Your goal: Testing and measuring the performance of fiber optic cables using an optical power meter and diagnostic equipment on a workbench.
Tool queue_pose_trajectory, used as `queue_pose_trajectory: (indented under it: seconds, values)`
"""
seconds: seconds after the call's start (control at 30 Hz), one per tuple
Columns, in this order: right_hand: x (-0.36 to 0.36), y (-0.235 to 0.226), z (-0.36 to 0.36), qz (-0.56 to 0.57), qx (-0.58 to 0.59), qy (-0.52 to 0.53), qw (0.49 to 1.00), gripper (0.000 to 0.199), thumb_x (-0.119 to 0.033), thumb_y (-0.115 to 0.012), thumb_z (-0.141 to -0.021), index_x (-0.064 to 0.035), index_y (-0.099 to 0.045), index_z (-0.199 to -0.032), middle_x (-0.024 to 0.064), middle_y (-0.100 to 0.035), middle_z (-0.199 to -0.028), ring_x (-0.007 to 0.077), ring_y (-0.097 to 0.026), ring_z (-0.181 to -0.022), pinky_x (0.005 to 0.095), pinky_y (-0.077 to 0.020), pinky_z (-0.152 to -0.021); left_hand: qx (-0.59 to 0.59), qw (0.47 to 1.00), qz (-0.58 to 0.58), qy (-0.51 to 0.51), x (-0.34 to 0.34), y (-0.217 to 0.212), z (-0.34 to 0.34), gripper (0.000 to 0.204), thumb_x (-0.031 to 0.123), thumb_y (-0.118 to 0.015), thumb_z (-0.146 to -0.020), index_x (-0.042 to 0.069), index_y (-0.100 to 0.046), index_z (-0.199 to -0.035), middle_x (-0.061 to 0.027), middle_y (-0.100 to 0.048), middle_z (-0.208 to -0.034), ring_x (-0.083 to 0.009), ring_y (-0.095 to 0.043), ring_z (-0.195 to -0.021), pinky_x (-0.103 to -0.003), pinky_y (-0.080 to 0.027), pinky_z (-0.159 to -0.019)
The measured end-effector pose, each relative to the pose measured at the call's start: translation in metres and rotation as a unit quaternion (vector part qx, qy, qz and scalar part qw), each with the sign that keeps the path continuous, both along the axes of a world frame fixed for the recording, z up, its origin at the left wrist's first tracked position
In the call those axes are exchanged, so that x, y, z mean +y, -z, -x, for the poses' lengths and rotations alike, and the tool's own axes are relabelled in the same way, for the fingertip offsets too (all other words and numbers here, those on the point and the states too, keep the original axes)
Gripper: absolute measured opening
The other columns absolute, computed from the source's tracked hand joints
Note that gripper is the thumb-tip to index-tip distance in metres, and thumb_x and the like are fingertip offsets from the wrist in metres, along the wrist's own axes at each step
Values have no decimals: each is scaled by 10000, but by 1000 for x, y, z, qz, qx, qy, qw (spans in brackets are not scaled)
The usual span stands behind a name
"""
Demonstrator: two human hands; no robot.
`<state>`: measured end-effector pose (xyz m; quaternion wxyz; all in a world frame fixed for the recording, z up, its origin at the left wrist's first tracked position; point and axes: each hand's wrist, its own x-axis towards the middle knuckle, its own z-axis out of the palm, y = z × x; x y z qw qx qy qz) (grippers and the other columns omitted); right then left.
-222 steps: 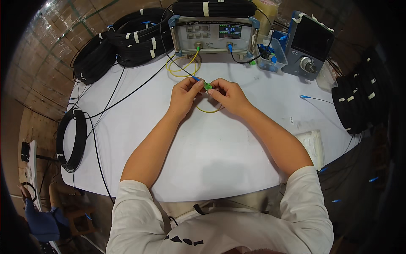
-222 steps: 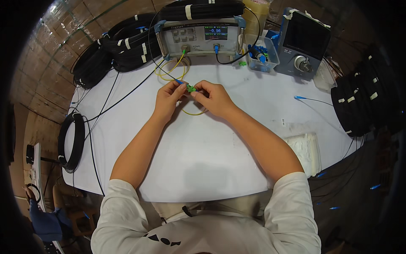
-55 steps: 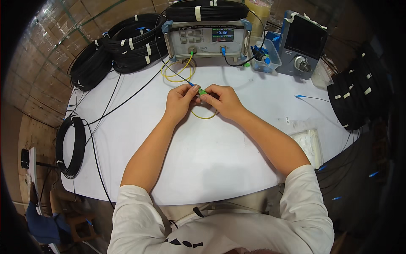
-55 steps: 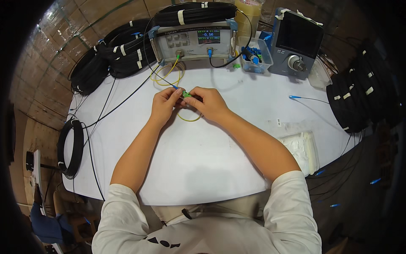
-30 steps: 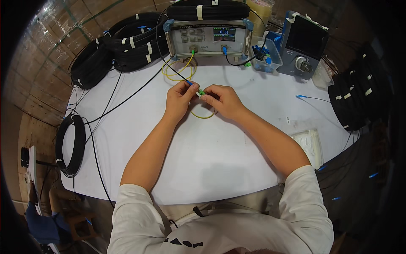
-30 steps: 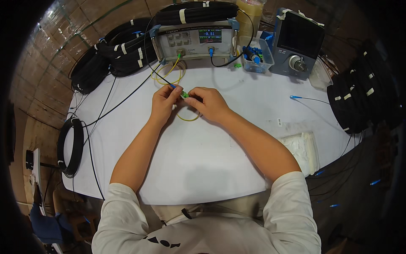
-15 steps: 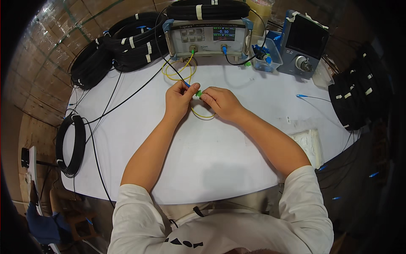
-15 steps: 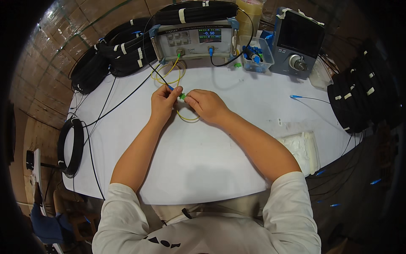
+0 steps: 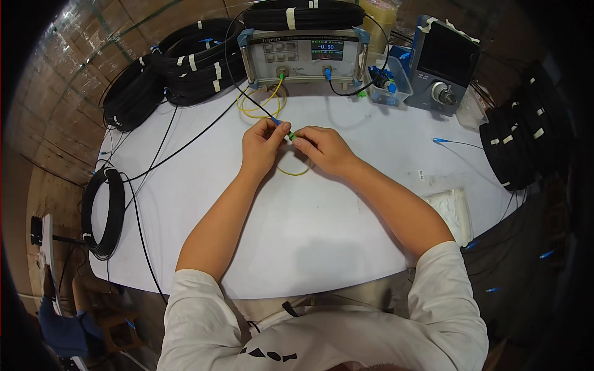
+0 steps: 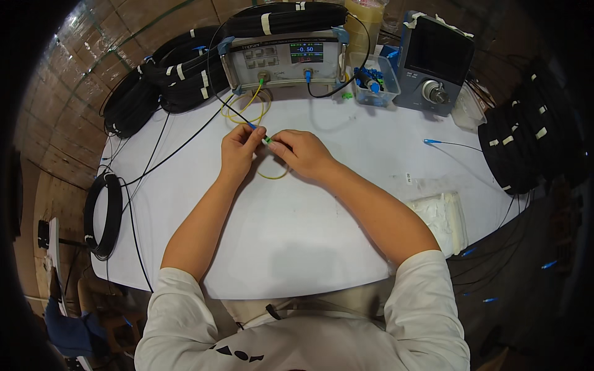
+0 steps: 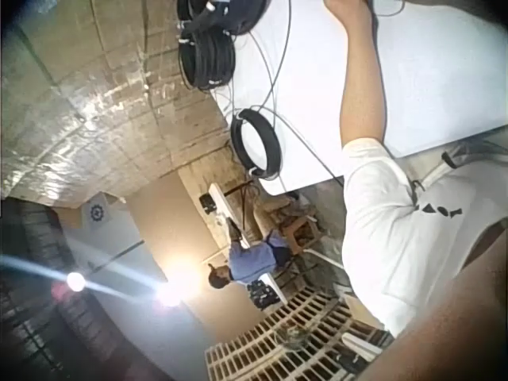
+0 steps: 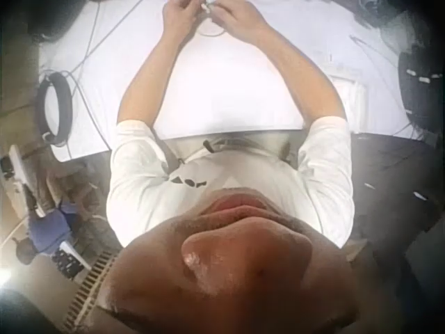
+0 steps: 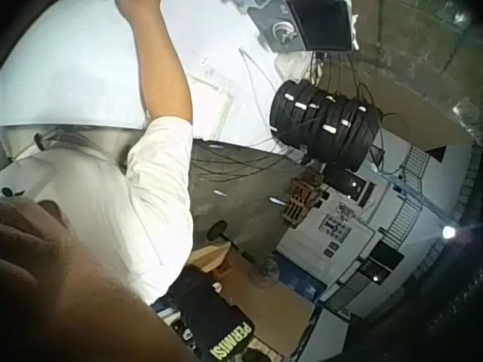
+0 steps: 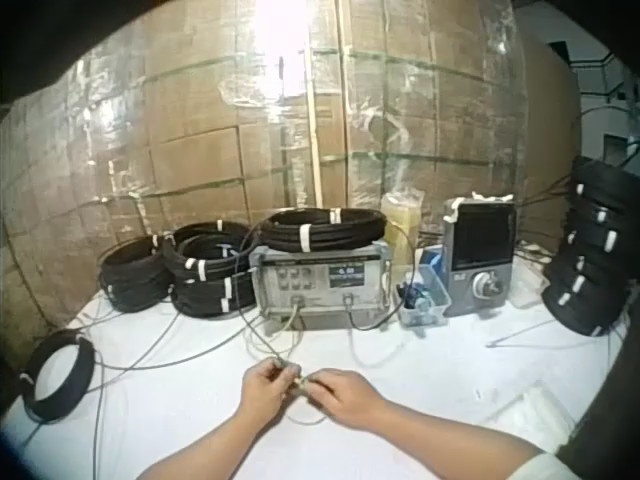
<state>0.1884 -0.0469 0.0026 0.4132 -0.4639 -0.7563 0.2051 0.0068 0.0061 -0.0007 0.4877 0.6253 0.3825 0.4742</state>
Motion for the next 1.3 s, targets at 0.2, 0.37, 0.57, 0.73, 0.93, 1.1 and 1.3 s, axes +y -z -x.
queue_pose_trajectory:
  seconds: [0.2, 0.37, 0.57, 0.73, 0.93, 1.1, 1.3]
  values:
    - [1, 6, -2, 68, 96, 14, 993, 235, -217, -698, -895, -3, -631, -966, 87, -666, -767, 154, -597, -659, 300, -483, -630, -16, 999, -4, 29, -2, -1, -1, 236, 208, -695, -932, 14, -707, -1065, -9, -690, -863, -56, -585, -762, -202, -454, -670]
    - [-1, 4, -1, 67, 116, 32, 990, 205, -144, -727, -868, 0, -602, -941, 77, -656, -743, 137, -595, -640, 285, -482, -609, -22, 999, 4, 46, -4, -1, 0, 269, 196, -664, -950, 17, -680, -1150, -10, -694, -922, -74, -625, -806, -222, -492, -671]
    - [-1, 5, 0, -13, 127, 79, 989, 149, -102, -736, -836, -10, -629, -884, 93, -671, -791, 175, -641, -640, 302, -496, -591, -46, 997, 20, 63, -2, -1, -1, 250, 194, -682, -939, 17, -690, -1115, -24, -707, -915, -68, -635, -818, -211, -468, -657]
    - [-5, 2, 1, -63, 92, 97, 989, 143, -79, -748, -804, -19, -632, -862, 86, -641, -806, 206, -635, -643, 314, -494, -582, -28, 997, 25, 67, -4, -3, 0, 266, 209, -698, -930, 14, -691, -1112, -27, -706, -906, -69, -630, -812, -212, -464, -655]
    - [-3, 2, 0, -102, 65, 99, 988, 158, -63, -760, -777, -24, -621, -841, 86, -609, -807, 219, -627, -664, 322, -495, -586, -30, 995, 41, 82, -2, -3, 0, 275, 196, -701, -928, -1, -682, -1118, -42, -705, -916, -87, -641, -820, -222, -480, -690]
    - [-7, -2, 2, -69, 71, 96, 990, 163, -57, -751, -776, -24, -609, -850, 90, -612, -828, 228, -634, -687, 323, -509, -611, -51, 993, 44, 101, -1, -3, 2, 278, 163, -685, -935, -21, -663, -1143, -55, -703, -941, -105, -651, -833, -232, -495, -729]
    - [-8, -5, 3, -56, 61, 91, 992, 169, -69, -735, -789, -25, -612, -896, 90, -627, -869, 237, -652, -727, 326, -523, -647, -50, 992, 50, 104, -3, -5, 3, 251, 136, -663, -946, -23, -658, -1140, -52, -700, -946, -107, -650, -851, -237, -504, -749]
